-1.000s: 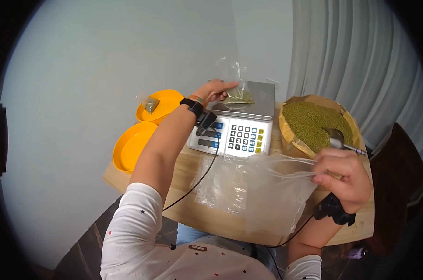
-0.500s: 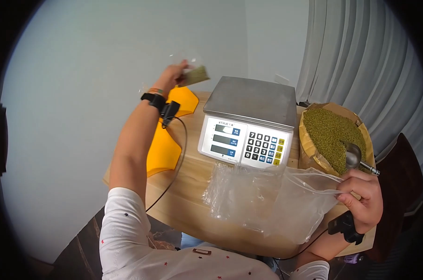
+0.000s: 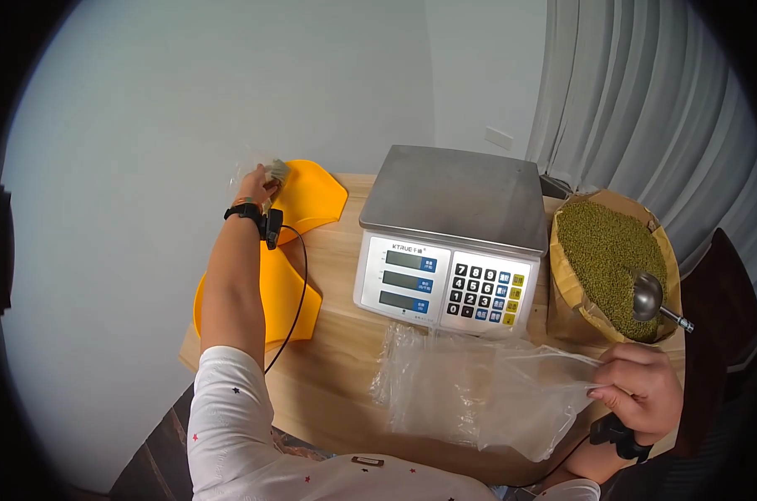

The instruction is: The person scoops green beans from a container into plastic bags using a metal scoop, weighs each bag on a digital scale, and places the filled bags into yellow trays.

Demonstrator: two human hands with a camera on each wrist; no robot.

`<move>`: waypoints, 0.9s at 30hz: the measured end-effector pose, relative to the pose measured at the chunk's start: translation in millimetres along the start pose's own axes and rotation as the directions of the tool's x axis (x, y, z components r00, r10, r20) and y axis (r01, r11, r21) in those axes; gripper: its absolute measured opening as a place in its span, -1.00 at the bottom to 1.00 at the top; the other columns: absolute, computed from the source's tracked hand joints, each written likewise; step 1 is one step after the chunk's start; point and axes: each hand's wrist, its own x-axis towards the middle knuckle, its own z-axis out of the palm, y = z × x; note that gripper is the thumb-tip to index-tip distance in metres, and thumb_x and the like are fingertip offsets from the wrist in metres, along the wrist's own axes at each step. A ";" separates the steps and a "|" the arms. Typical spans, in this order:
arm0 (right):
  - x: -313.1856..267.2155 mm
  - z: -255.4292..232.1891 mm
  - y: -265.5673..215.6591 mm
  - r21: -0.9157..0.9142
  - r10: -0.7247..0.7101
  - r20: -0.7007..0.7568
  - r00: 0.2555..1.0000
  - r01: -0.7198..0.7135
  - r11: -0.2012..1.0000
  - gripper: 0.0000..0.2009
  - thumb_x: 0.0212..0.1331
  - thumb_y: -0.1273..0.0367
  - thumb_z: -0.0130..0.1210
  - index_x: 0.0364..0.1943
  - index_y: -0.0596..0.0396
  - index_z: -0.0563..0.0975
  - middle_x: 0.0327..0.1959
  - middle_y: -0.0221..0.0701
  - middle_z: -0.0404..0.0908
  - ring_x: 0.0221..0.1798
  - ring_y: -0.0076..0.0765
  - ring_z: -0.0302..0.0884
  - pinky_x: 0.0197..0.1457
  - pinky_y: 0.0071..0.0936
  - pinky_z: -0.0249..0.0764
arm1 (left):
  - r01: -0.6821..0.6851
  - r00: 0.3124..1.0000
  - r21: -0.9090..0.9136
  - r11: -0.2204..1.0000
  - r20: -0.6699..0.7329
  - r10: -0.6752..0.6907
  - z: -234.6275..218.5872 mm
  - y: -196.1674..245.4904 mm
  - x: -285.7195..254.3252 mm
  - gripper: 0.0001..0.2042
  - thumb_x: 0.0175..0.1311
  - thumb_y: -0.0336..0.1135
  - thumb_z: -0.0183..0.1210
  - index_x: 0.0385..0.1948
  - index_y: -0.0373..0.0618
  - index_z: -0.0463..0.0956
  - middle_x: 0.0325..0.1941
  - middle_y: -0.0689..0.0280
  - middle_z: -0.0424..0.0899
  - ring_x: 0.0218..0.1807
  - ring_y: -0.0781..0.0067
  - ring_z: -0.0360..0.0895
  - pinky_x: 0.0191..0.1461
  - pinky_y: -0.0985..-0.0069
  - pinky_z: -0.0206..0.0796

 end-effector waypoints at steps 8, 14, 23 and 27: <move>6.4 2.5 -2.8 0.015 0.050 0.023 0.998 -0.050 0.999 -0.85 0.09 0.40 0.31 -0.44 0.20 0.61 -0.47 -0.25 0.56 -0.42 -0.15 0.56 -0.36 -0.33 0.42 | -0.197 0.975 0.350 0.916 0.165 0.147 -17.8 -23.9 27.5 -0.54 0.32 -0.21 0.13 0.16 -0.32 0.37 0.12 0.08 0.48 0.05 0.11 0.57 0.17 0.25 0.44; 6.8 2.0 -11.8 0.015 0.046 -0.109 0.993 -0.045 0.999 -0.90 0.11 0.45 0.24 -0.43 0.23 0.59 -0.47 -0.24 0.53 -0.43 -0.12 0.50 -0.37 -0.30 0.37 | -0.062 0.902 0.575 0.816 -0.318 0.293 30.8 36.7 -30.8 -0.22 0.13 -0.37 0.15 0.37 -0.39 -0.10 0.44 -0.18 -0.02 0.29 -0.05 0.38 0.25 0.08 0.37; 11.8 9.0 -12.4 -0.007 -0.062 -0.206 0.976 0.062 0.998 -0.88 0.18 0.45 0.21 -0.35 0.28 0.60 -0.47 -0.23 0.51 -0.37 -0.08 0.54 -0.30 -0.30 0.40 | -0.753 0.619 0.219 0.621 0.556 0.555 116.8 59.1 -229.5 -0.59 0.21 -0.38 0.19 0.13 -0.14 0.48 0.06 0.20 0.51 -0.35 0.51 0.51 -0.34 0.57 0.39; 12.7 12.0 -1.5 -0.024 -0.063 -0.211 0.975 0.059 0.998 -0.87 0.19 0.43 0.21 -0.34 0.27 0.62 -0.46 -0.21 0.54 -0.35 -0.07 0.55 -0.30 -0.28 0.41 | -0.834 0.412 0.079 0.547 0.748 0.520 140.3 55.9 -337.2 -0.77 0.29 -0.36 0.19 -0.06 -0.17 0.60 -0.13 0.37 0.60 -0.43 0.70 0.38 -0.37 0.66 0.25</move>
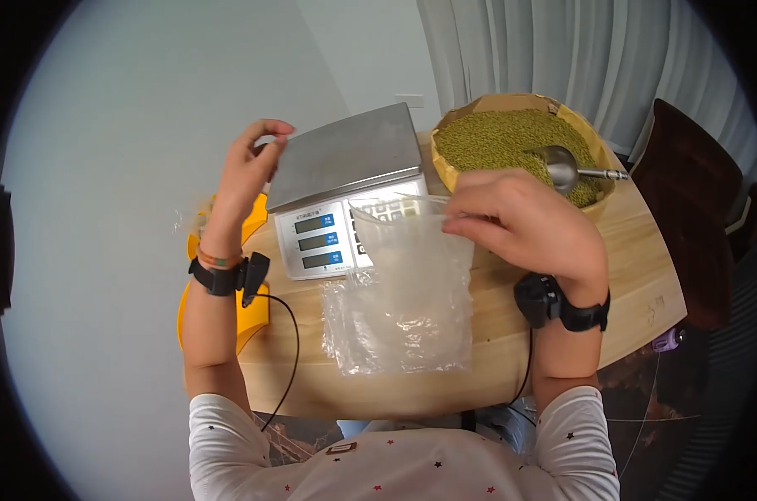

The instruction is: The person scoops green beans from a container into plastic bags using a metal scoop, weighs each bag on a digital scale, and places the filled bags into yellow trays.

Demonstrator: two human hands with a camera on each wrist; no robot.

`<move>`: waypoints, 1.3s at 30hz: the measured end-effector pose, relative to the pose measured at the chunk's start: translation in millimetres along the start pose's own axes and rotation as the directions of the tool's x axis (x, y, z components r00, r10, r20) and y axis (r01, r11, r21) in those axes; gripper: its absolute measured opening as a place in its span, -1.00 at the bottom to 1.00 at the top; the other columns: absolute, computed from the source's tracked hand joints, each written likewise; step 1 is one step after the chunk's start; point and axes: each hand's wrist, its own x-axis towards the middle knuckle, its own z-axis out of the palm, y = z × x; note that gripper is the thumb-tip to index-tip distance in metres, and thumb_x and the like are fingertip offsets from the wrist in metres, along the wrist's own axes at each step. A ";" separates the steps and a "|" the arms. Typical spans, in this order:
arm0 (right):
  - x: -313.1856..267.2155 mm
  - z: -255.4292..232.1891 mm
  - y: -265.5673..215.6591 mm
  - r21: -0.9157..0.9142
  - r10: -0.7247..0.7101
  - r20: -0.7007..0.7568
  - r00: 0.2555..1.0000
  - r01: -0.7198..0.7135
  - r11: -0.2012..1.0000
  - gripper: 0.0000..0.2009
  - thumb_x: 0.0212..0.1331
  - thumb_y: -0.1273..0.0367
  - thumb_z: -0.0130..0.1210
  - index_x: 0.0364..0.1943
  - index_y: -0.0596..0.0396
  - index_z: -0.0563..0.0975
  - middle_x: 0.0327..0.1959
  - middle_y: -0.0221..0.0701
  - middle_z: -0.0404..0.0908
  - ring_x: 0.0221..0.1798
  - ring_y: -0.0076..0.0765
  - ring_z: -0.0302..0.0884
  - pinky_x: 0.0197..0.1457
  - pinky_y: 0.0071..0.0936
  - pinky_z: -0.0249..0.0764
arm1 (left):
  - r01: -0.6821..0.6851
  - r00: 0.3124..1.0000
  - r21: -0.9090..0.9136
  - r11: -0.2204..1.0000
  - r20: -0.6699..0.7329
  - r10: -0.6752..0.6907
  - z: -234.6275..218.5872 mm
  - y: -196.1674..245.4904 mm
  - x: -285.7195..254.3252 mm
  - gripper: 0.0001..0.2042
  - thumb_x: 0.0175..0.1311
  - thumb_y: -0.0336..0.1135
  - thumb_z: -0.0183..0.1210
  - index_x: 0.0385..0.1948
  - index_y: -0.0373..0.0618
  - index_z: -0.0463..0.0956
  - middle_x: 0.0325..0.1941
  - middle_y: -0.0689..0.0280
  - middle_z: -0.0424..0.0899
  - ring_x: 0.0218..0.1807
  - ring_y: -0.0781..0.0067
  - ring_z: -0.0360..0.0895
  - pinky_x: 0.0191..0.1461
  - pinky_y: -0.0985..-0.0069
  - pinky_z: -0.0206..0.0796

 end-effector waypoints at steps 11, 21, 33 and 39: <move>-1.9 -5.7 19.4 0.052 0.037 -0.072 0.997 -0.034 0.998 -0.82 0.20 0.38 0.24 -0.33 0.29 0.63 -0.44 -0.21 0.60 -0.40 -0.12 0.52 -0.29 -0.32 0.42 | -0.260 0.896 0.001 0.966 0.373 0.241 75.4 87.9 -78.2 -0.86 0.40 -0.34 0.22 -0.28 -0.24 0.61 -0.52 0.42 0.47 -0.52 0.74 0.24 -0.48 0.62 0.06; -49.4 -52.2 100.2 -0.191 0.204 -0.710 0.674 -0.462 0.866 -0.73 0.18 0.41 0.21 -0.05 0.20 0.65 -0.21 -0.12 0.71 -0.08 -0.05 0.64 0.06 -0.30 0.51 | -0.194 0.906 -0.105 0.975 0.361 0.219 84.2 77.5 -101.4 -0.83 0.41 -0.35 0.20 -0.36 -0.26 0.56 -0.51 0.41 0.48 -0.47 0.66 0.36 -0.38 0.62 0.23; -60.5 -35.7 168.2 -0.439 0.572 -0.596 0.563 -0.826 0.354 -0.83 0.04 0.52 0.09 -0.34 0.13 0.70 -0.28 -0.09 0.72 -0.02 0.07 0.64 0.49 0.16 0.02 | -0.229 0.845 -0.046 0.972 0.487 0.222 72.8 78.8 -108.0 -0.86 0.36 -0.38 0.23 -0.32 -0.29 0.59 -0.40 0.28 0.63 -0.41 0.50 0.47 -0.30 0.56 0.35; -63.9 -39.0 146.5 -0.489 0.559 -0.583 0.590 -0.804 0.339 -0.82 0.04 0.54 0.09 -0.34 0.11 0.71 -0.24 -0.13 0.72 0.03 0.00 0.61 0.25 0.05 0.23 | -0.274 0.840 -0.074 0.959 0.468 0.276 71.1 75.5 -108.4 -0.87 0.33 -0.39 0.25 -0.30 -0.29 0.61 -0.36 0.26 0.64 -0.39 0.45 0.50 -0.28 0.54 0.37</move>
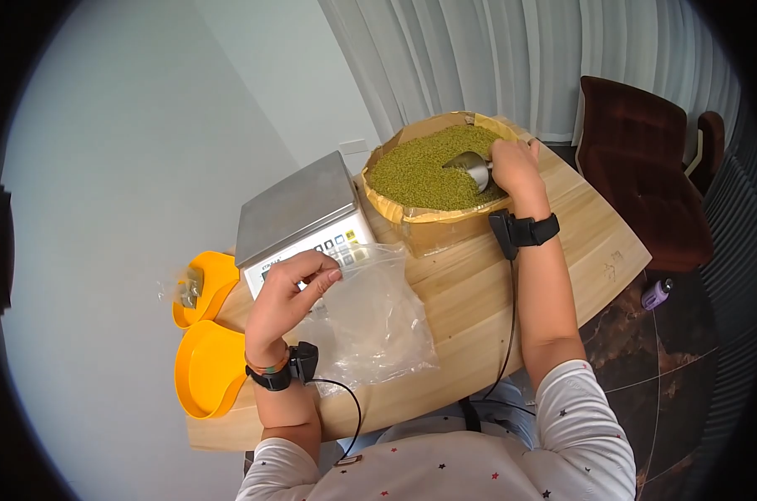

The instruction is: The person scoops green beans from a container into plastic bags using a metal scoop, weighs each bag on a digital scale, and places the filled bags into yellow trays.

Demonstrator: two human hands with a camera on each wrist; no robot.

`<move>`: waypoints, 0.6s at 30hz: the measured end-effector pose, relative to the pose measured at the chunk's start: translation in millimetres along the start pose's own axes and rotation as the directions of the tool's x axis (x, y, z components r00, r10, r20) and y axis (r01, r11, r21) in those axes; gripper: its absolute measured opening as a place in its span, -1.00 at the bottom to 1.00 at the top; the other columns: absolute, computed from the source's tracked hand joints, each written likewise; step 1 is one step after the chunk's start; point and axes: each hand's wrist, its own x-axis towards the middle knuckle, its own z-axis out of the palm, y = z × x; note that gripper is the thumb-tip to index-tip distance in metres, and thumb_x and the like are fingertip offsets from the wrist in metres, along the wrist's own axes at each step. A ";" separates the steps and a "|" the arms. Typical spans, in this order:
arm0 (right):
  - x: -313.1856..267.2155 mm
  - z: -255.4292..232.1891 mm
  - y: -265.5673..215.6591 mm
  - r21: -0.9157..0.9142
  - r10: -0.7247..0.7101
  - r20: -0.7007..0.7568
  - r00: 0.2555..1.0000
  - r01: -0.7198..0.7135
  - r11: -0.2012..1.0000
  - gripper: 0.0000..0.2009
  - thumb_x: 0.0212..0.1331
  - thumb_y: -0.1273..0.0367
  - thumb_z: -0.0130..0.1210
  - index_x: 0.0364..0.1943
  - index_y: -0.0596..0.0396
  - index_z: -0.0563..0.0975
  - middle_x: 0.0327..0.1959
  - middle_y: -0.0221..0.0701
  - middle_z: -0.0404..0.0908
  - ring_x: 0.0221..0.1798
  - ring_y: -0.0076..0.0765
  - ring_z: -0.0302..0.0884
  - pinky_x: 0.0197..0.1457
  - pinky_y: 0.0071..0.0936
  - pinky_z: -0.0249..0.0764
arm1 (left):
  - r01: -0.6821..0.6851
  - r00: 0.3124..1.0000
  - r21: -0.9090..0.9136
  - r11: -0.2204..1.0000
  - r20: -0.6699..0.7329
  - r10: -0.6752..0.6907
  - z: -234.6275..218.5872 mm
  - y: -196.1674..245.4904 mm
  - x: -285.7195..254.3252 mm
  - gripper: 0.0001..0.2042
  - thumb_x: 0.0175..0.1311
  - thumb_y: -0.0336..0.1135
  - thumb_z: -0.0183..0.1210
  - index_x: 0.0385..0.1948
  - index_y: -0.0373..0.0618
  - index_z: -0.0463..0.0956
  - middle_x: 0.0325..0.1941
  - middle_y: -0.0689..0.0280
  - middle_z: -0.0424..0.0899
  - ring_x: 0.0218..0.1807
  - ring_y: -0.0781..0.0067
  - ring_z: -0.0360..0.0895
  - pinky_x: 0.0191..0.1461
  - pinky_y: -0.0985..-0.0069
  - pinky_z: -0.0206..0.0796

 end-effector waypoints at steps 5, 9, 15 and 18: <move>0.6 -24.8 6.6 -0.108 -0.097 -0.023 0.995 0.094 0.990 -0.82 0.08 0.54 0.09 -0.33 0.08 0.72 -0.23 -0.15 0.72 0.06 -0.01 0.59 0.19 0.00 0.22 | -0.063 0.998 0.028 0.998 -0.011 0.063 -2.2 -0.1 -1.8 -0.88 0.31 -0.41 0.27 -0.28 -0.29 0.61 -0.34 0.23 0.64 -0.36 0.40 0.54 -0.26 0.52 0.40; -4.8 -42.8 7.0 -0.006 -0.063 0.110 0.992 0.064 0.998 -0.90 0.12 0.44 0.21 -0.31 0.03 0.72 -0.23 -0.20 0.73 0.05 -0.01 0.59 0.24 0.01 0.17 | -0.070 0.997 0.058 0.996 -0.013 0.071 -2.1 1.9 -4.1 -0.89 0.30 -0.42 0.27 -0.28 -0.28 0.62 -0.34 0.23 0.62 -0.36 0.39 0.54 -0.27 0.52 0.39; -5.8 -12.6 23.2 0.175 -0.027 0.158 0.987 -0.001 0.985 -0.85 0.12 0.30 0.32 -0.26 -0.03 0.74 -0.25 -0.27 0.73 -0.01 -0.05 0.61 0.30 0.00 0.11 | -0.092 0.996 0.071 0.993 -0.012 0.093 -3.6 7.4 -4.7 -0.91 0.29 -0.43 0.26 -0.28 -0.25 0.60 -0.31 0.26 0.57 -0.31 0.36 0.52 -0.26 0.50 0.36; -9.3 -16.0 34.5 0.234 0.025 0.156 0.988 -0.061 0.970 -0.82 0.13 0.26 0.33 -0.23 -0.03 0.74 -0.23 -0.29 0.74 -0.01 -0.12 0.64 0.29 -0.09 0.15 | -0.086 0.996 0.056 0.995 -0.020 0.087 -5.4 8.8 -7.6 -0.91 0.30 -0.43 0.26 -0.30 -0.25 0.58 -0.23 0.27 0.53 -0.28 0.36 0.50 -0.23 0.49 0.36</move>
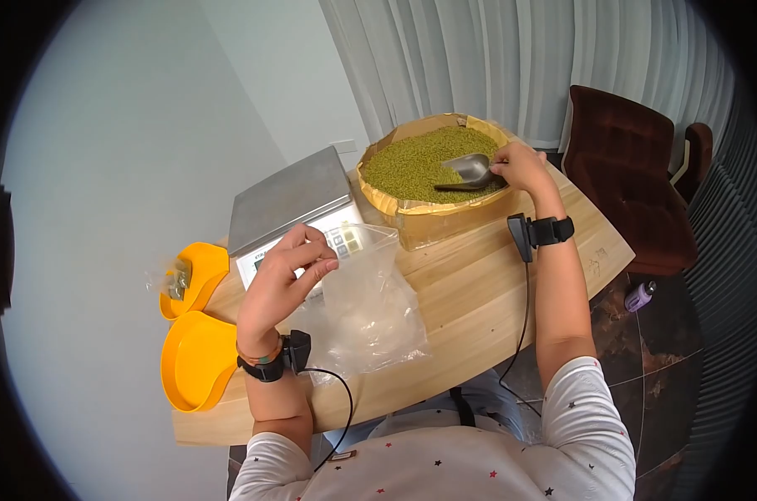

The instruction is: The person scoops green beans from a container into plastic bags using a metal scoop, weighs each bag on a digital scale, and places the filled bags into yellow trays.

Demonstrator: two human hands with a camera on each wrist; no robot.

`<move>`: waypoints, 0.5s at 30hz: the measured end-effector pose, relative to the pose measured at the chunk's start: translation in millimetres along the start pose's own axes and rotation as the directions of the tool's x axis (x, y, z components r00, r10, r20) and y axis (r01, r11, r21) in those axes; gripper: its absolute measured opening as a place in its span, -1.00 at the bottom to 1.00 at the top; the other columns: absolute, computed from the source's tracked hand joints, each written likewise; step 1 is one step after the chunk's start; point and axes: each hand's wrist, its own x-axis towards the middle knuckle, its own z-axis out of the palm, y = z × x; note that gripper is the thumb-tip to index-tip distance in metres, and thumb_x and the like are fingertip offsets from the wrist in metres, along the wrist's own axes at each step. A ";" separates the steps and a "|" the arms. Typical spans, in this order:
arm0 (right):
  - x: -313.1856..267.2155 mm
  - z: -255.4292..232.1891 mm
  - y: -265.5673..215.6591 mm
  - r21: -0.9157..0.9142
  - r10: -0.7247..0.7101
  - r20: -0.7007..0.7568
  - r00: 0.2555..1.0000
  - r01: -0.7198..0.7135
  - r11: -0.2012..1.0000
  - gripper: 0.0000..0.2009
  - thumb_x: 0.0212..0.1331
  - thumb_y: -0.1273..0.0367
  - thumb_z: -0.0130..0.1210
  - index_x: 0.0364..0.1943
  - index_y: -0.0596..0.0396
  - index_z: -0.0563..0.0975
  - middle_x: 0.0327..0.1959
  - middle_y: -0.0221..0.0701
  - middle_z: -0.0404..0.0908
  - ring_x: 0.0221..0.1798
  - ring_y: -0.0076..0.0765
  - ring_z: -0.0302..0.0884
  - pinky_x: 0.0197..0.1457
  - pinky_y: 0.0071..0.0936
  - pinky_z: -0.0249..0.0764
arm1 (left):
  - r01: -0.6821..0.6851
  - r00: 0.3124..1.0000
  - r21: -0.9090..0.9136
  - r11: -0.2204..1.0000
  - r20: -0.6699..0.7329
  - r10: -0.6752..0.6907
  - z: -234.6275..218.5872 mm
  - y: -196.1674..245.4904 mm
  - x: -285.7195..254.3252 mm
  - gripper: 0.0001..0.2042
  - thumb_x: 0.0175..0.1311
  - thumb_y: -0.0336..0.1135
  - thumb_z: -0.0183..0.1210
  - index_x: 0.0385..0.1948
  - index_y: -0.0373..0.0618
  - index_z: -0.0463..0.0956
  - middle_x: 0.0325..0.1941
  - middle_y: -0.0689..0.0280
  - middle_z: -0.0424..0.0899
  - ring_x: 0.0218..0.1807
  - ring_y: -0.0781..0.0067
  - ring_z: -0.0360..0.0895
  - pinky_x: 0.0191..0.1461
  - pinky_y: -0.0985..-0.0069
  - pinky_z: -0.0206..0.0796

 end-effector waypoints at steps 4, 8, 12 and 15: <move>-1.3 -2.0 15.7 0.154 0.005 -0.067 0.998 0.006 0.988 -0.79 0.16 0.25 0.32 -0.19 -0.01 0.73 -0.19 -0.28 0.75 -0.01 -0.16 0.66 0.24 -0.17 0.26 | 0.012 1.000 -0.009 1.000 -0.021 -0.012 -3.3 -0.3 -1.1 -0.91 0.34 -0.43 0.21 -0.33 -0.26 0.54 -0.14 0.25 0.51 -0.27 0.34 0.50 -0.18 0.47 0.37; 5.4 4.9 30.0 0.356 0.005 -0.069 0.998 0.020 0.934 -0.79 0.18 0.28 0.30 -0.18 0.07 0.72 -0.23 -0.29 0.76 -0.09 -0.31 0.67 0.11 -0.33 0.42 | -0.002 1.000 -0.055 0.998 0.015 0.003 -5.5 -5.6 -0.7 -0.89 0.39 -0.42 0.15 -0.33 -0.27 0.50 -0.12 0.23 0.51 -0.23 0.31 0.50 -0.13 0.45 0.37; 7.2 15.6 32.5 0.405 -0.036 -0.069 0.997 0.061 0.912 -0.80 0.21 0.35 0.28 -0.17 0.18 0.70 -0.31 -0.34 0.73 -0.18 -0.45 0.61 0.00 -0.44 0.45 | -0.084 0.992 -0.053 0.995 0.094 0.088 -2.5 -13.1 -1.1 -0.85 0.43 -0.38 0.11 -0.34 -0.26 0.46 -0.12 0.21 0.50 -0.15 0.24 0.48 -0.05 0.42 0.36; 2.7 12.3 25.6 0.474 -0.111 -0.039 0.993 0.116 0.873 -0.80 0.22 0.39 0.27 -0.18 0.27 0.68 -0.34 -0.39 0.69 -0.22 -0.51 0.53 -0.03 -0.48 0.44 | -0.037 0.988 -0.034 0.999 0.148 0.042 3.9 -20.3 0.3 -0.85 0.43 -0.37 0.11 -0.32 -0.25 0.46 -0.13 0.21 0.51 -0.12 0.20 0.47 -0.01 0.40 0.35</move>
